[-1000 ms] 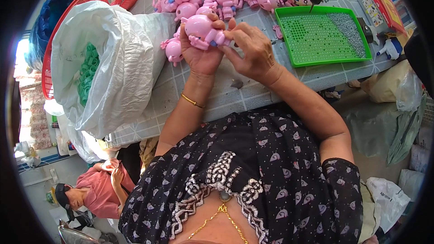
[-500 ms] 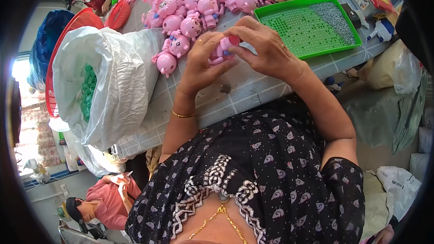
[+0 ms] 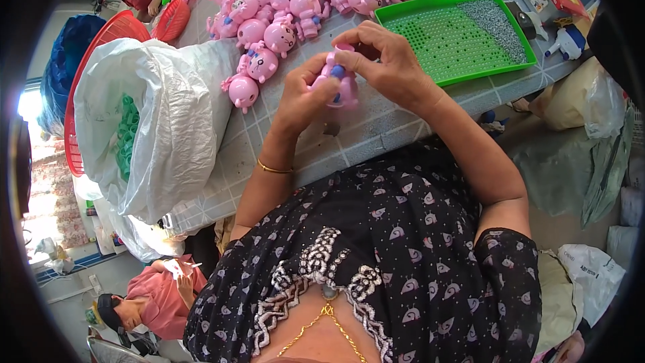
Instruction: The person assembles small pink plastic toys by hand, joining pink toy bodies, green plastic parts, plastic gears, and toy piglets using an electric screwdriver.
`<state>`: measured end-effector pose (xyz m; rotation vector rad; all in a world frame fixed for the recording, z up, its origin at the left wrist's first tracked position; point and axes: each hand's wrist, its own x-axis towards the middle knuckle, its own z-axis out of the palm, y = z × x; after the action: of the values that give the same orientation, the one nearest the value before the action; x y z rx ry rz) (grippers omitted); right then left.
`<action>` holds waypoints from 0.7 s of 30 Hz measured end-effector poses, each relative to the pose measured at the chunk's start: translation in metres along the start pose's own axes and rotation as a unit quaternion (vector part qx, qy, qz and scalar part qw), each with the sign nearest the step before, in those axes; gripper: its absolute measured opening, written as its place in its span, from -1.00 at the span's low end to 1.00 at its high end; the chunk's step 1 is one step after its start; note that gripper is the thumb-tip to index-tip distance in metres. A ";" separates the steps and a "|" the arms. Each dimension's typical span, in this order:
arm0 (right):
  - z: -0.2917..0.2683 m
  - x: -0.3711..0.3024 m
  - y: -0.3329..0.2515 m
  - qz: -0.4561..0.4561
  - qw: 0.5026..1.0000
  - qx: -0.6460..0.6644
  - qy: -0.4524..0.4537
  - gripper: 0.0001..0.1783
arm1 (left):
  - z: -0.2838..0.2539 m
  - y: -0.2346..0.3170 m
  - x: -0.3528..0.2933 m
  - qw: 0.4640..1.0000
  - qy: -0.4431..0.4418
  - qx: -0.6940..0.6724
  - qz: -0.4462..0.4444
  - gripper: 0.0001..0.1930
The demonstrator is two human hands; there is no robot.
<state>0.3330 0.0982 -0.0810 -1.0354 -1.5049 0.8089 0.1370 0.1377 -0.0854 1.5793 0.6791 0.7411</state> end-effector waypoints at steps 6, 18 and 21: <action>-0.013 -0.011 -0.007 -0.055 0.998 -0.010 -0.032 -0.73 | -0.018 -0.002 0.003 0.961 -0.104 -0.229 -0.115 -0.58; -0.056 -0.013 -0.012 -0.158 0.940 -0.167 0.253 -0.74 | -0.008 -0.010 0.002 0.980 0.095 0.159 0.076 -0.59; -0.085 0.006 -0.005 -0.126 0.926 -0.113 0.338 -0.61 | 0.001 -0.005 0.005 0.969 0.090 0.202 0.111 -0.58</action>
<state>0.4151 0.0978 -0.0586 -1.1106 -1.1030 0.0622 0.1405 0.1412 -0.0903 2.0006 0.8340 0.9643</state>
